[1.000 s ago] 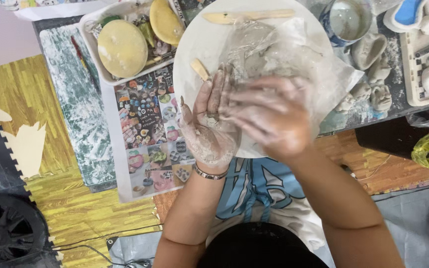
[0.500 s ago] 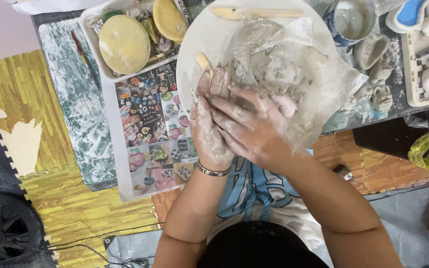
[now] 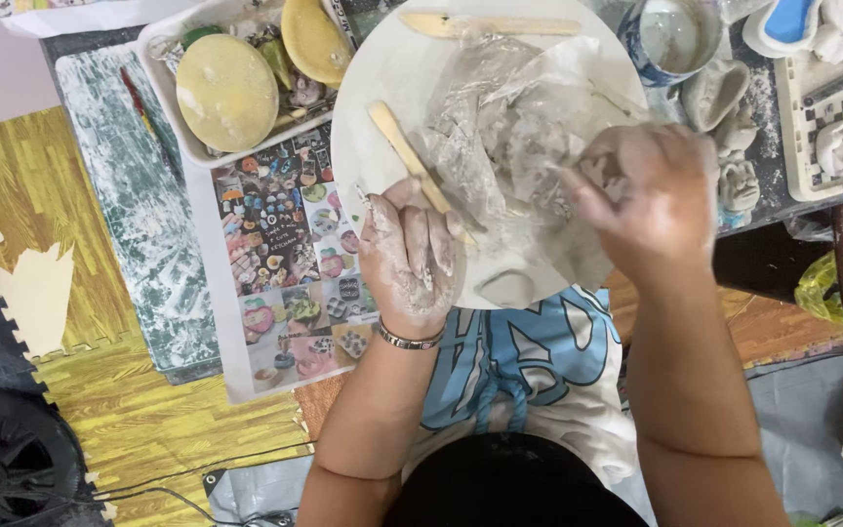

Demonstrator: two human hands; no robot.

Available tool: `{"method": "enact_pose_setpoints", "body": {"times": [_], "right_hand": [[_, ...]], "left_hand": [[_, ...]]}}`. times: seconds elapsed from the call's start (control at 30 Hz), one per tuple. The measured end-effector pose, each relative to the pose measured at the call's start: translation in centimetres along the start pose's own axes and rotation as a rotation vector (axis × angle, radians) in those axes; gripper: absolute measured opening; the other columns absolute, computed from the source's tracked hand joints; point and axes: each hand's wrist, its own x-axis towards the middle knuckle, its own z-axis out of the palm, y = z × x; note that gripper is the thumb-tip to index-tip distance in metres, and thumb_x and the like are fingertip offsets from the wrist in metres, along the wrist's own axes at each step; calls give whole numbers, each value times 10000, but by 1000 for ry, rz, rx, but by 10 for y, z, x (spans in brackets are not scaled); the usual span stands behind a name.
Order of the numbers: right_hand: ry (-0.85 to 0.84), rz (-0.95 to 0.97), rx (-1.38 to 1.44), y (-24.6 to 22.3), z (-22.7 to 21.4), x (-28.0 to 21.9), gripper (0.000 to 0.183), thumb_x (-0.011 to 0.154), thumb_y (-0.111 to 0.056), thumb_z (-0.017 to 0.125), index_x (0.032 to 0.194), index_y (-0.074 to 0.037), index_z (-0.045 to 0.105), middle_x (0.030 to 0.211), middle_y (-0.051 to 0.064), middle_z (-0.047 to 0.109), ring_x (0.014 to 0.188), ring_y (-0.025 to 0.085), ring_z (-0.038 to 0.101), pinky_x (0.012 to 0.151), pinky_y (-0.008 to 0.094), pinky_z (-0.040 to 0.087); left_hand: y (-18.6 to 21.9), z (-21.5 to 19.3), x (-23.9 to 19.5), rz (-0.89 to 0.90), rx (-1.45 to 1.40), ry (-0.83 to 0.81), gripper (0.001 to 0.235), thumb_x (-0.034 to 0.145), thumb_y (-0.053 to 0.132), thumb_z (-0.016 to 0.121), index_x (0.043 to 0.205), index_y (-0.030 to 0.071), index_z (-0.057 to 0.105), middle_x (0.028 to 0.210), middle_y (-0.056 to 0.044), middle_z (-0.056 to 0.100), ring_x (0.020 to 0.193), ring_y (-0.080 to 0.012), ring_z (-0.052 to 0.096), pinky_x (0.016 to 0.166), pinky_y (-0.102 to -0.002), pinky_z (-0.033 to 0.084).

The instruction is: The person sits on a floor mat and shapes a small piece of grey clay by hand, rolling it into a ball and then flattening it into a disc. They use a wooden stick to refine the edges and shape the clay piece on a white plate.

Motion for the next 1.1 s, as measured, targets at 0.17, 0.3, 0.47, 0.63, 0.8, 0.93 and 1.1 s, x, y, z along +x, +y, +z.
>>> {"method": "enact_pose_setpoints", "body": {"times": [0.17, 0.3, 0.47, 0.63, 0.8, 0.93, 1.1], "right_hand": [[-192, 82, -95, -1, 29, 6, 504, 1023, -583, 672, 978, -82, 641, 940, 127, 694, 911, 328, 643, 962, 538, 454], [-87, 71, -258, -4, 53, 13, 493, 1039, -638, 580, 1191, -188, 713, 954, 183, 705, 875, 376, 652, 891, 572, 408], [-67, -10, -250, 1, 61, 17, 285, 1061, -440, 616, 1034, -173, 712, 932, 125, 702, 1021, 370, 633, 970, 580, 393], [-60, -99, -246, 8, 51, 27, 266, 1104, -376, 623, 1002, -144, 705, 878, 110, 677, 911, 325, 626, 894, 501, 425], [120, -171, -173, 3, 24, 27, 303, 1108, -357, 654, 883, -154, 661, 787, 69, 645, 847, 269, 622, 857, 451, 481], [111, -301, 296, -31, 9, 18, 208, 999, -162, 653, 798, -110, 630, 674, 58, 551, 597, 220, 504, 662, 426, 436], [6, -340, 530, -93, 21, 8, 289, 994, -233, 730, 802, -86, 570, 773, 78, 605, 727, 261, 594, 705, 416, 477]], "left_hand": [[-3, -2, -3, -18, 165, 68, 444, 1146, 300, 446, 1347, -74, 577, 547, -8, 347, 460, -139, 342, 694, -352, 488], [-3, -3, -1, 4, 243, 68, 420, 1132, 282, 443, 1343, -55, 578, 538, -26, 341, 443, -155, 344, 804, -393, 539], [-4, 1, 0, 10, 26, -98, 716, 1165, 614, 357, 1380, -33, 575, 565, -21, 366, 588, -170, 453, 773, -323, 500], [-4, 10, 1, -13, -100, -48, 759, 1097, 632, 344, 1547, 37, 489, 923, -81, 618, 1008, -273, 605, 1103, -500, 459], [-4, 12, 3, -12, -57, -46, 797, 1086, 628, 380, 1666, 83, 335, 1469, -190, 600, 1453, -354, 495, 1328, -499, 281], [-4, 13, 3, -30, -41, -12, 836, 1071, 643, 388, 1673, 68, 305, 1532, -225, 537, 1509, -360, 437, 1340, -491, 259], [-3, 15, 0, -14, 184, -11, 893, 1036, 664, 399, 1656, 30, 288, 1565, -268, 489, 1522, -385, 413, 1335, -514, 264]]}}
